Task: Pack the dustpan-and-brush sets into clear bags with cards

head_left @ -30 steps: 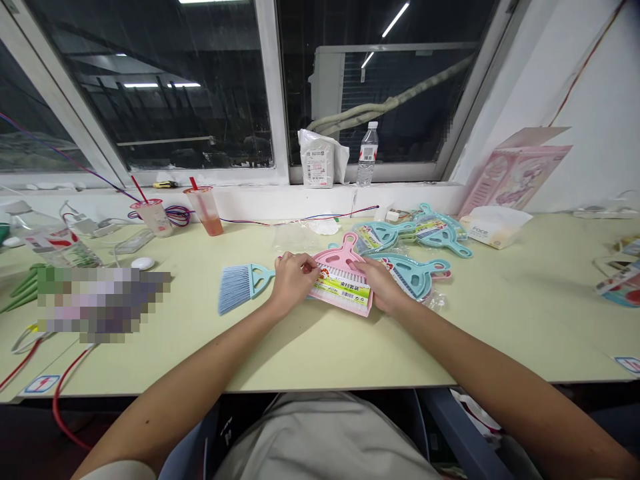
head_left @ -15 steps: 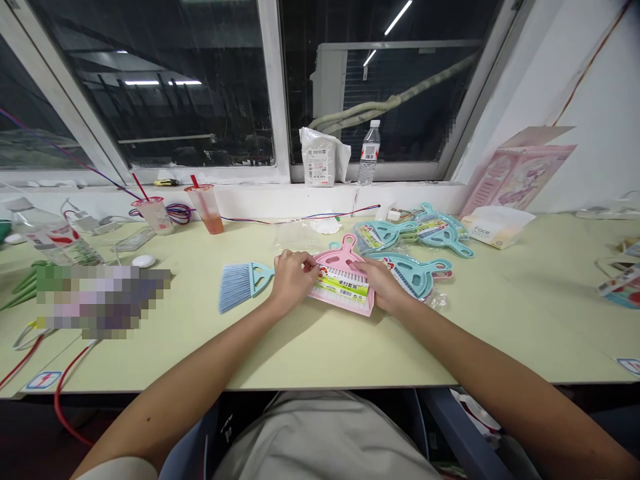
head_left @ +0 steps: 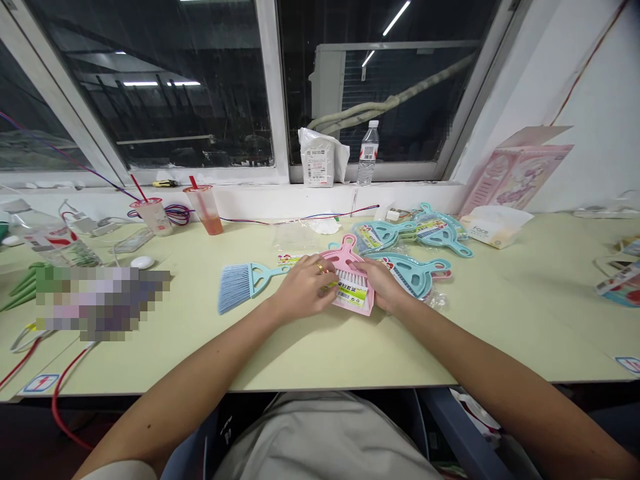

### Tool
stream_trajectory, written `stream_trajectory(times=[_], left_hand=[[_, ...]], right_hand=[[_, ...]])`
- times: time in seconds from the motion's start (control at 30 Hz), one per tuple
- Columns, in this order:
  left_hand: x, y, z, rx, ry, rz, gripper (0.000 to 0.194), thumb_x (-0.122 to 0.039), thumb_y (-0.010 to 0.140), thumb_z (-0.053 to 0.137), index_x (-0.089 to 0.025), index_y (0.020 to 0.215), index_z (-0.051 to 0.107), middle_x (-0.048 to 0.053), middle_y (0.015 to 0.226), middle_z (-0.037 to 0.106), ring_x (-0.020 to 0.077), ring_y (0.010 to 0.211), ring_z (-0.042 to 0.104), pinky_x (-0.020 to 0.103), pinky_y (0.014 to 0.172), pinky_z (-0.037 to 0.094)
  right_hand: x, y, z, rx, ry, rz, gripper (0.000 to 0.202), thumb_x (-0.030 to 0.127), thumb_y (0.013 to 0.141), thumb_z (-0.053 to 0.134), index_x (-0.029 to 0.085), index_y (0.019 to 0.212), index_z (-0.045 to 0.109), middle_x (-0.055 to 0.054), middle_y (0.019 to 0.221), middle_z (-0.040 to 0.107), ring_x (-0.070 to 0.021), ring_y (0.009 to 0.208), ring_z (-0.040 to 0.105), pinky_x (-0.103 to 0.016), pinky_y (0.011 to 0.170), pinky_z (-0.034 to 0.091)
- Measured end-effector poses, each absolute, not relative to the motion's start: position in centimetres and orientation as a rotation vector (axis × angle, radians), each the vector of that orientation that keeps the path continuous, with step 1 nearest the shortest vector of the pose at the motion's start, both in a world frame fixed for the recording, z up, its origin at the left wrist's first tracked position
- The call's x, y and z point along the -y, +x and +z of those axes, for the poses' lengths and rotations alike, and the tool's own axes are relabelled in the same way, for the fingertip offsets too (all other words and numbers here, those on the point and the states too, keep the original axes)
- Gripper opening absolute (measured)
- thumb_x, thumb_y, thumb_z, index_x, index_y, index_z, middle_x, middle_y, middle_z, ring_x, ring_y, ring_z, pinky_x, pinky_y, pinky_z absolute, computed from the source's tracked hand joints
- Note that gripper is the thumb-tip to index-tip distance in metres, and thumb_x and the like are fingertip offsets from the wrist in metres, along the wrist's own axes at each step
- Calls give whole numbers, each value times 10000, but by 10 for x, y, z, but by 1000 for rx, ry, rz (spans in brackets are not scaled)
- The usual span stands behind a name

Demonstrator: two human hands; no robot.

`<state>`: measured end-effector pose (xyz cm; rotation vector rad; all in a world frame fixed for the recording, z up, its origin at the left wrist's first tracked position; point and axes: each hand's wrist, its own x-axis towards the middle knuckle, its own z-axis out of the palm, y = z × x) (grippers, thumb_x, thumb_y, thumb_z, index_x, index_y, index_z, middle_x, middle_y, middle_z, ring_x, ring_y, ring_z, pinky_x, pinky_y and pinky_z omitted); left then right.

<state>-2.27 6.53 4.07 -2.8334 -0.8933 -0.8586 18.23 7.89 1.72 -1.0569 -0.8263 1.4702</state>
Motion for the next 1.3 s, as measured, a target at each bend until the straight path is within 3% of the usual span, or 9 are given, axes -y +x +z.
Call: stream_trajectory(times=[0.27, 0.67, 0.87, 1.2, 1.3], left_hand=[[-55, -19, 40, 804, -2824, -670, 281, -327, 947, 541, -249, 1108, 758, 99, 1124, 693, 287, 1116, 614, 444, 991, 460], [-59, -22, 40, 833, -2769, -806, 328, -265, 905, 544, -233, 1181, 719, 105, 1181, 693, 292, 1146, 605, 460, 996, 452], [-108, -54, 40, 1287, -2406, -1074, 308, -195, 911, 487, -197, 1106, 726, 124, 1118, 689, 283, 1122, 582, 444, 1015, 428], [-203, -126, 17, 2078, -2255, -791, 409, -322, 905, 521, -217, 1243, 726, 178, 1220, 653, 349, 1175, 565, 475, 1046, 401], [-221, -126, 14, 2184, -2250, -846, 335, -322, 854, 596, -214, 1123, 763, 169, 1188, 675, 352, 1162, 565, 464, 1028, 405]], right_hand=[[-82, 185, 13, 830, -1056, 1459, 111, 169, 791, 690, 191, 890, 646, -49, 765, 747, -231, 661, 723, -355, 626, 607], [-84, 187, 10, 830, -1023, 1467, 129, 148, 770, 693, 190, 882, 643, -54, 783, 755, -239, 708, 737, -360, 651, 614], [-83, 187, 13, 791, -1073, 1490, 153, 172, 781, 712, 194, 916, 643, -74, 849, 774, -262, 774, 758, -374, 663, 625], [-78, 185, 19, 781, -1113, 1480, 138, 152, 773, 703, 200, 870, 617, -65, 763, 752, -255, 694, 747, -379, 647, 633], [-79, 185, 18, 781, -1106, 1472, 150, 155, 770, 708, 204, 877, 614, -58, 753, 748, -259, 695, 749, -387, 655, 635]])
